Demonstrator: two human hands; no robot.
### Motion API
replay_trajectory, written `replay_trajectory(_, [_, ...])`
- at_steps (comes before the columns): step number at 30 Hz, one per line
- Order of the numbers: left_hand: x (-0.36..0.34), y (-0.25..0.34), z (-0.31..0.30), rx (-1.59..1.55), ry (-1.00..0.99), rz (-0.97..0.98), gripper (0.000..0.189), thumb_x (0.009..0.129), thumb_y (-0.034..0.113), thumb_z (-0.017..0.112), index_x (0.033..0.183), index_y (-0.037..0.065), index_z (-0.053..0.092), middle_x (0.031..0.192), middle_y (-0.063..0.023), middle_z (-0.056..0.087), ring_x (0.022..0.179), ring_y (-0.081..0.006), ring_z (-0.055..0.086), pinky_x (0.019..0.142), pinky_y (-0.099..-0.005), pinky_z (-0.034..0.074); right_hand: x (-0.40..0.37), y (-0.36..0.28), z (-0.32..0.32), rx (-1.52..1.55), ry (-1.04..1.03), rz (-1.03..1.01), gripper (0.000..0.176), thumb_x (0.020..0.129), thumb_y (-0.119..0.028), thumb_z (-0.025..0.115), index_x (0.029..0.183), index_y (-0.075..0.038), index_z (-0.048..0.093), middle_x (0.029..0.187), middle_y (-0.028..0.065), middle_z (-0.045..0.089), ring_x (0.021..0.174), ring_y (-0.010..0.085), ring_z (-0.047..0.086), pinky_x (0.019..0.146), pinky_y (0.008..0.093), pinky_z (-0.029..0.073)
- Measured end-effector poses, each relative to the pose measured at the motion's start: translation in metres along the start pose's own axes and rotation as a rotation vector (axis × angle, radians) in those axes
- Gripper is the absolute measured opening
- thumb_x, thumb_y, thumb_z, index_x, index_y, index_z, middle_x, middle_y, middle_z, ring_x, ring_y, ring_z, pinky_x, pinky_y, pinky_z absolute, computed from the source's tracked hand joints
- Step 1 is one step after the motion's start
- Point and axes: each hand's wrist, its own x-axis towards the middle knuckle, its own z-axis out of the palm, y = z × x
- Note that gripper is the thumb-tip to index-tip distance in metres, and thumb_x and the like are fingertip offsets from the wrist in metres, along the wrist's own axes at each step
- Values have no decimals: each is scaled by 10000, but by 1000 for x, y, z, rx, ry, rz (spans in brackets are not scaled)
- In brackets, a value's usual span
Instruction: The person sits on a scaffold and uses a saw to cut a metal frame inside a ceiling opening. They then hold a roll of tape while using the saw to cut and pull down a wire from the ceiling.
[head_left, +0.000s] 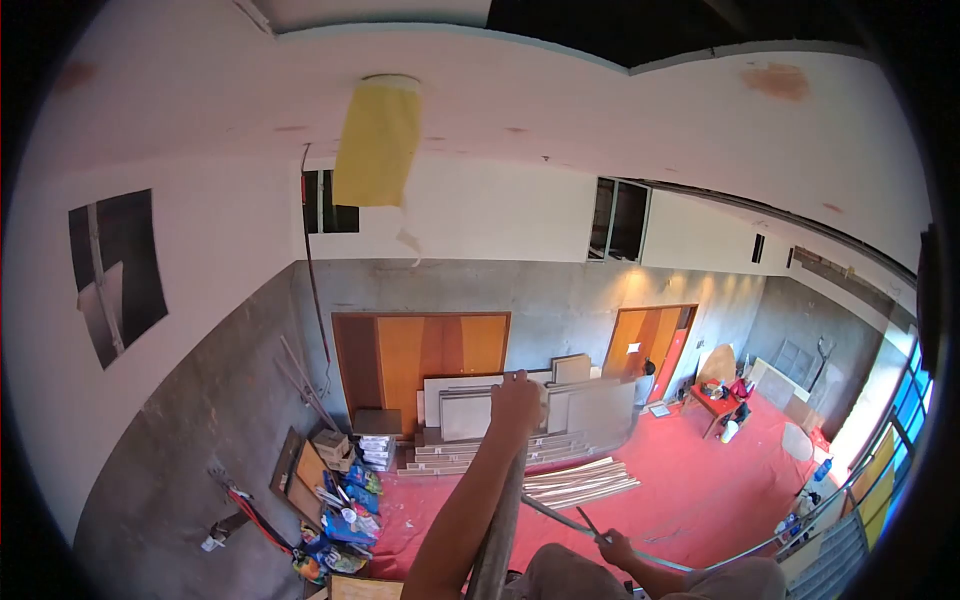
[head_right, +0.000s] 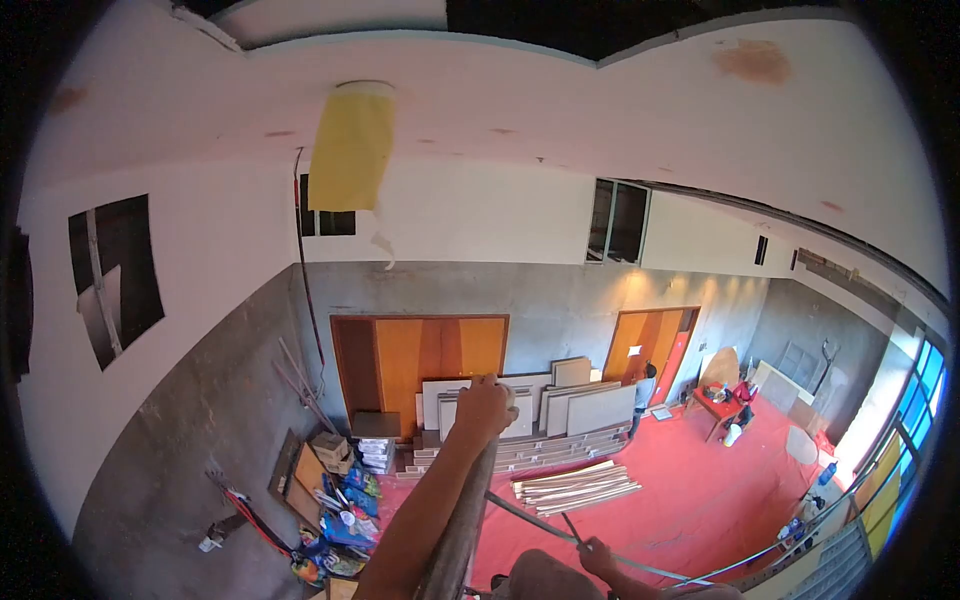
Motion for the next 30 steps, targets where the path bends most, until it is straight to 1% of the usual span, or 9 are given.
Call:
replay_trajectory(3, [1,1,-4,-4,-37,-4,376,778,372,711,1031,93,710,1145,-110,580,1152,-285,532,903,-475,490,45,3,44,-82,147,-52,336,862,-372,645,964,-52,645,874,237,685,893,447,653,762,551,507])
replay_trajectory(9, [1,1,-11,-41,-62,2,387,769,359,718,1021,65,712,1133,-114,583,1143,-291,535,908,-469,486,26,9,20,80,-1,45,329,861,-366,660,952,-49,649,859,232,683,866,435,657,759,529,513])
replay_trajectory(12, [2,-2,-4,-42,-30,-5,378,764,355,724,1025,82,712,1129,-110,584,1141,-286,537,908,-469,486,-4,19,1,77,55,-112,341,838,-346,709,951,-27,662,731,173,677,638,298,663,591,433,512])
replay_trajectory(16, [0,-2,0,-12,-13,3,358,763,355,722,1028,114,713,1120,-106,584,1136,-282,541,903,-470,489,-41,28,-36,182,-69,10,350,824,-362,739,916,-34,662,652,101,639,492,179,594,473,359,478])
replay_trajectory(19, [1,3,-7,-13,-13,3,355,761,356,720,1028,122,712,1115,-103,583,1133,-284,543,903,-469,489,-42,18,-41,236,-94,55,337,827,-351,735,922,-37,658,635,93,626,494,177,591,460,363,468])
replay_trajectory(20, [0,4,-9,-13,-12,-1,358,761,357,719,1027,118,711,1112,-102,584,1132,-285,544,904,-469,488,-35,27,-33,63,-26,-249,324,839,-348,717,939,-45,661,639,107,630,501,175,596,471,364,470])
replay_trajectory(24, [0,3,-8,6,-32,1,363,764,352,706,1038,113,708,1111,-102,583,1130,-288,544,904,-471,494,20,12,21,13,78,-36,301,871,-365,657,992,-89,660,721,178,667,664,341,663,592,442,509])
replay_trajectory(27, [1,5,-14,-15,-72,-3,348,771,341,699,1035,115,713,1166,-105,578,1163,-281,528,921,-474,483,30,3,35,-19,116,30,264,866,-289,644,999,-61,625,946,225,682,885,445,648,761,526,510])
replay_trajectory(30, [2,5,-17,-33,-81,-9,353,769,342,694,1029,104,707,1142,-104,576,1145,-285,536,921,-479,488,23,8,28,-72,138,-50,272,861,-305,653,980,-61,631,876,225,687,866,440,654,752,530,504])
